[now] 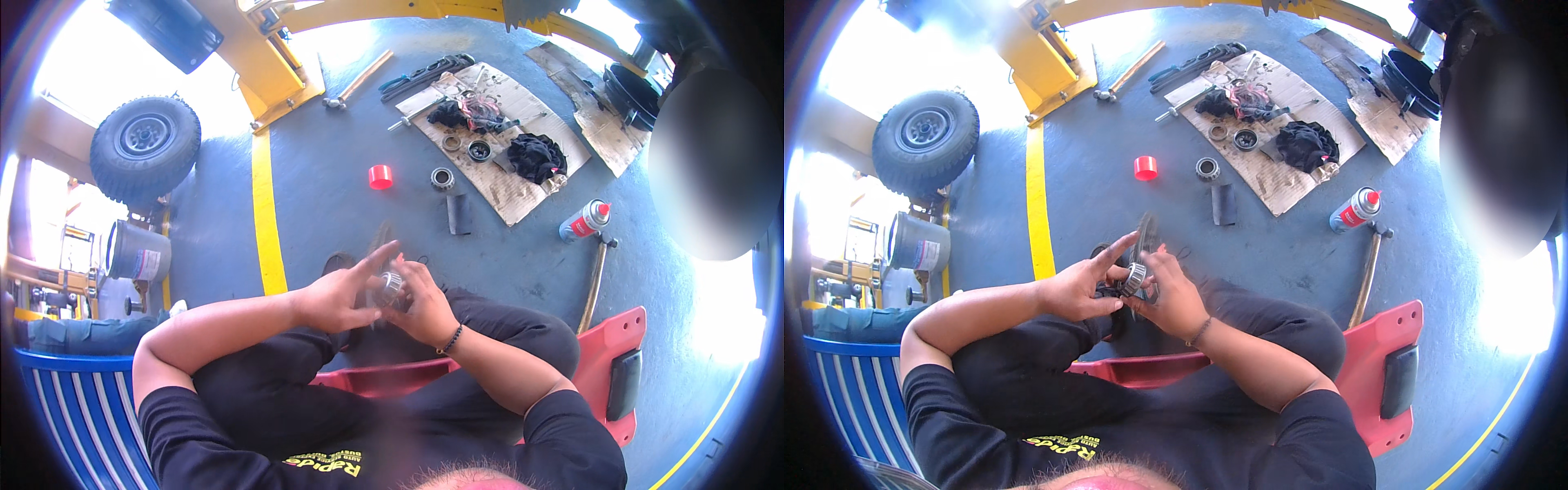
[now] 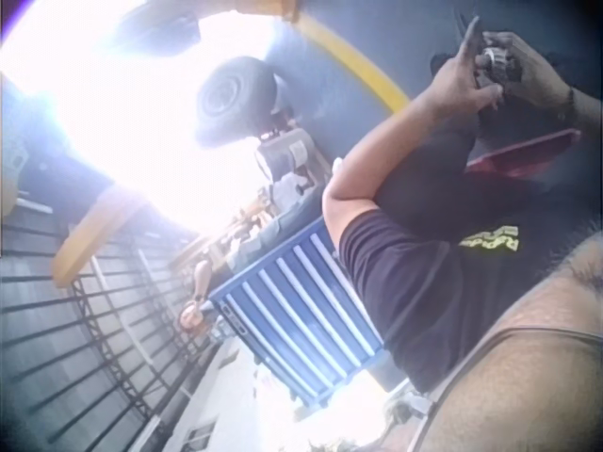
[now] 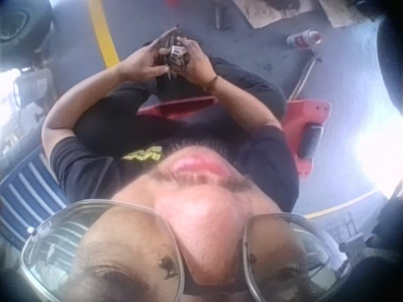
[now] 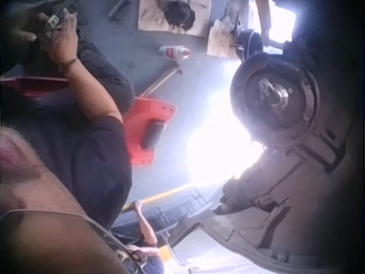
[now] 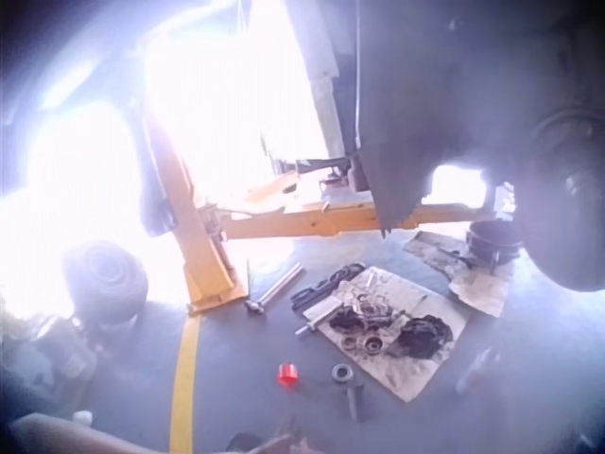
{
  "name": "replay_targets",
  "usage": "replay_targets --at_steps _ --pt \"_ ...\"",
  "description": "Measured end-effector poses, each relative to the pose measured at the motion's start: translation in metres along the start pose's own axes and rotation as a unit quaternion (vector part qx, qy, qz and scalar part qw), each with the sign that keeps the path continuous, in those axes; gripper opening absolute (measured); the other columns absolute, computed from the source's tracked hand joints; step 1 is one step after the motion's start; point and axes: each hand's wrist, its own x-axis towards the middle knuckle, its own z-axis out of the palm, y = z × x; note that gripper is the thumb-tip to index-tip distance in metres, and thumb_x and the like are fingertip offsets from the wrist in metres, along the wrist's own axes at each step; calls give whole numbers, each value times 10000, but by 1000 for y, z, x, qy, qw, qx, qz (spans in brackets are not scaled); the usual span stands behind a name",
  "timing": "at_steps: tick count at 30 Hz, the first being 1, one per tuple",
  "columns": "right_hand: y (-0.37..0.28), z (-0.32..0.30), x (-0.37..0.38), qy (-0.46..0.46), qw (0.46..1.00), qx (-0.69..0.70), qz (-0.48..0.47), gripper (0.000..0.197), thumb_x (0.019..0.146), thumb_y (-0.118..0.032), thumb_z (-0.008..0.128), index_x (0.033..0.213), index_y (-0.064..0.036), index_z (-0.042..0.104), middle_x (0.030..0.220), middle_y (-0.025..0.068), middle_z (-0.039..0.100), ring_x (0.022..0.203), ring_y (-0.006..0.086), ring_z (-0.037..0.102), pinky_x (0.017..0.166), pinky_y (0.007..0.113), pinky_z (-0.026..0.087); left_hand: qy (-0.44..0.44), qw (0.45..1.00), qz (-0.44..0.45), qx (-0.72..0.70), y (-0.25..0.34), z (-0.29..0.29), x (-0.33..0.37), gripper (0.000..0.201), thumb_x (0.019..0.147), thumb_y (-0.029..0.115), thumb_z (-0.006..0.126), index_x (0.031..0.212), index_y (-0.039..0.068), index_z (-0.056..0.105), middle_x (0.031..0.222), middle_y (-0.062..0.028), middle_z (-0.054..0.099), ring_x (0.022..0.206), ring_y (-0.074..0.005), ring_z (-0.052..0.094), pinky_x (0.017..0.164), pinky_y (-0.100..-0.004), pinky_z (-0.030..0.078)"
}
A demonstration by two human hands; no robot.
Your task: The person scoops grease from a bucket using a red cup and applies it by hand to a metal bearing. They rotate the bearing to spread the grease evenly across the surface.
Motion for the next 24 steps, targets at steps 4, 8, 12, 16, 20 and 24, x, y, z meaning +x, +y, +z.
replay_targets --at_steps 4,8,12,16,20,24 --pt "9 4 -5 18 997 78 -18 792 746 -121 877 1405 -74 440 1140 150 630 913 221 668 862 355 536 -13 996 -9 -82 0 1 0 1035 888 120 697 1628 139 -27 1344 -199 628 1210 -332 618 1073 -425 437" --pt "10 9 -3 2 948 315 52 496 924 -287 713 1318 -40 538 1004 104 690 835 202 667 786 318 524 -23 993 48 -104 -1 0 2 1034 933 89 675 1627 155 -89 1332 -186 627 1200 -247 602 1086 -417 426" --pt "5 -2 3 -125 748 582 293 518 1063 -463 428 1194 -1 621 932 92 706 821 183 667 752 300 510 -24 994 42 -101 -3 1 1 1030 930 115 686 1626 132 -74 1296 -184 637 1204 -256 603 1069 -406 434" --pt "11 5 -7 -71 853 472 209 392 1040 -335 558 1230 8 582 1007 103 702 878 205 674 779 342 526 -11 993 44 -110 0 4 3 1018 921 156 701 1625 107 -33 1233 -174 658 1154 -273 633 1025 -401 461" --pt "-6 2 -3 104 991 48 -70 332 1010 -220 635 1239 9 561 1065 102 699 916 213 668 812 362 522 -37 990 16 -133 4 -2 1 1036 935 112 683 1627 141 -87 1340 -201 616 1206 -242 594 1087 -410 419" --pt "31 2 1 11 973 222 -69 443 974 -253 679 1312 -14 523 1104 101 680 922 222 664 816 375 530 -45 991 47 -114 7 -6 3 1033 941 146 686 1628 144 -86 1330 -205 619 1190 -236 601 1060 -406 439"
